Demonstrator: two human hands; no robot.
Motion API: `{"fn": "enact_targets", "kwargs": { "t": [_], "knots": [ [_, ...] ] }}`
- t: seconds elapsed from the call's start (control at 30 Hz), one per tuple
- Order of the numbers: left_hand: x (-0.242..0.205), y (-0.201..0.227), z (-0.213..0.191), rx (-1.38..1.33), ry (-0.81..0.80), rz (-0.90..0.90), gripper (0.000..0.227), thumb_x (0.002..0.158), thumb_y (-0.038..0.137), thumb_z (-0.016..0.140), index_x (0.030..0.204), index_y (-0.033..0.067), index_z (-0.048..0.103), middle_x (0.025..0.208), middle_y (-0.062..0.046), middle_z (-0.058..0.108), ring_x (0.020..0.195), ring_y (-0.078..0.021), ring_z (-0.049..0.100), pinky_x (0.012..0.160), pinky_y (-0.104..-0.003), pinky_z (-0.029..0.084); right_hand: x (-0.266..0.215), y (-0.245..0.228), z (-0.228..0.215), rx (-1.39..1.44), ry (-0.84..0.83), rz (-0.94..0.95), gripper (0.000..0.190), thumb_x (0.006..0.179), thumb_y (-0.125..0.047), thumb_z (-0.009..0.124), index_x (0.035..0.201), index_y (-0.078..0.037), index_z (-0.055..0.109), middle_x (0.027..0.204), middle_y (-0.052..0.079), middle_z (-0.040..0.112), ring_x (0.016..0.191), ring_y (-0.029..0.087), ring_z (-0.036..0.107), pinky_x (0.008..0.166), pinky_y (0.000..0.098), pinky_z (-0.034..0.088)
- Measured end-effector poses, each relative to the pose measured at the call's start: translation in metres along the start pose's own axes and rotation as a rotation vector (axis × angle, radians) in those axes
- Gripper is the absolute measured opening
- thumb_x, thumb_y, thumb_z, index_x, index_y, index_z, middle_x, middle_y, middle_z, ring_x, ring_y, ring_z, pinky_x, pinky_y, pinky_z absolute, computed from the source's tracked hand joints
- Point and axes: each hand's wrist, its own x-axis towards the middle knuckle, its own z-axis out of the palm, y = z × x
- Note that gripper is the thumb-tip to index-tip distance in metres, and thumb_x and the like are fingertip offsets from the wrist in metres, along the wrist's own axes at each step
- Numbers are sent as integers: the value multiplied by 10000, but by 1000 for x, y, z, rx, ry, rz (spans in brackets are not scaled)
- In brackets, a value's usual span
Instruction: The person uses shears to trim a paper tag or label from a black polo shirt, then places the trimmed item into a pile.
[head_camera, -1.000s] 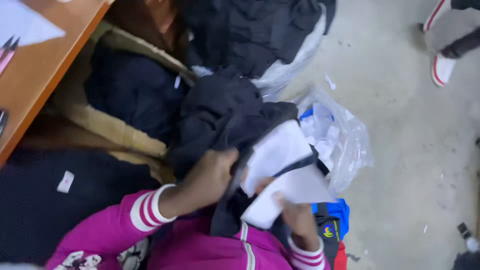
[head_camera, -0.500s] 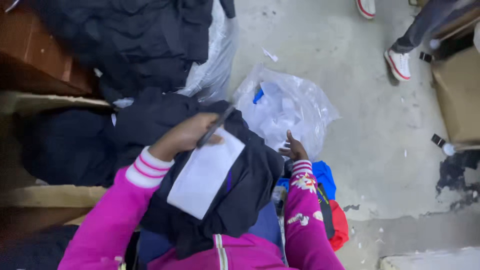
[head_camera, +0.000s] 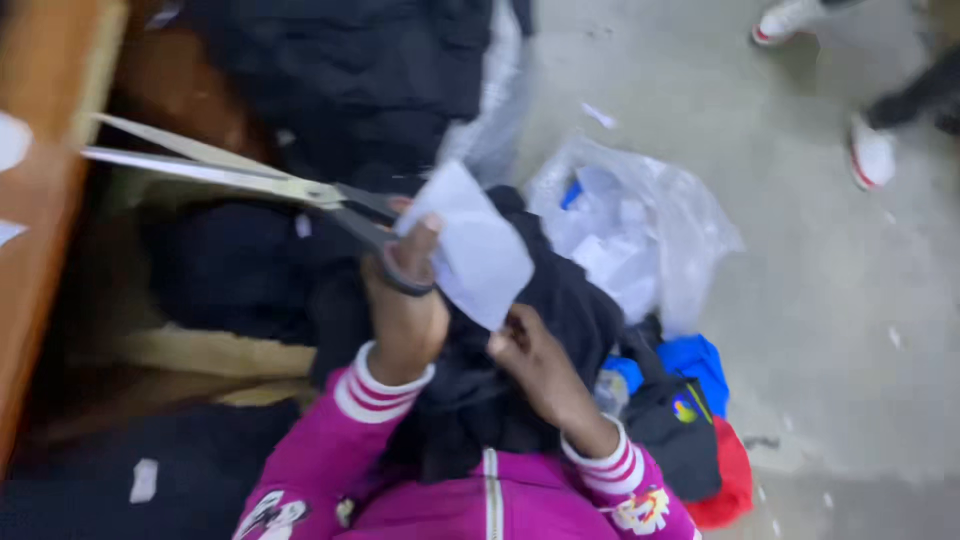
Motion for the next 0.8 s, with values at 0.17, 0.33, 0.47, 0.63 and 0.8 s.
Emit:
{"fn": "enact_targets", "kwargs": {
  "t": [0.17, 0.33, 0.47, 0.63, 0.8],
  "knots": [
    [-35, 42, -18, -215, -69, 65, 263, 914, 24, 780, 1090, 83, 594, 1045, 3, 616, 979, -124, 618, 945, -319, 543, 35, 62, 24, 560, 33, 133, 360, 984, -116, 696, 1318, 3, 636, 1092, 180, 783, 896, 293, 797, 856, 383, 631],
    [-63, 28, -69, -177, -123, 27, 320, 897, 43, 810, 1128, 105, 598, 1062, 28, 612, 959, -87, 590, 910, -280, 491, 34, -62, 21, 109, 576, -75, 58, 1069, -192, 632, 1059, -136, 619, 820, -16, 627, 574, 85, 497, 550, 199, 417],
    [-95, -28, -100, 172, -382, -116, 203, 827, 42, 823, 985, 75, 701, 760, 7, 676, 568, -49, 529, 510, -245, 413, 35, -103, 2, -577, 628, -636, 200, 1120, -154, 638, 998, -1, 679, 870, 55, 615, 834, 145, 537, 742, 328, 409],
    [-56, -109, -133, -75, -62, -301, 230, 797, -70, 783, 931, 84, 677, 740, 41, 603, 664, -70, 499, 609, -204, 406, 117, 14, -33, -909, 455, -695, 255, 1150, -273, 612, 1154, -35, 705, 808, 151, 609, 737, 364, 640, 677, 421, 511],
    [-37, -130, -155, -44, -59, -186, 244, 810, -76, 824, 991, 49, 718, 781, -7, 667, 698, -83, 587, 627, -217, 463, 103, 12, -32, -1050, 492, -701, 208, 1178, -247, 513, 1173, -65, 614, 904, 164, 578, 798, 420, 641, 732, 488, 535]
  ]
}}
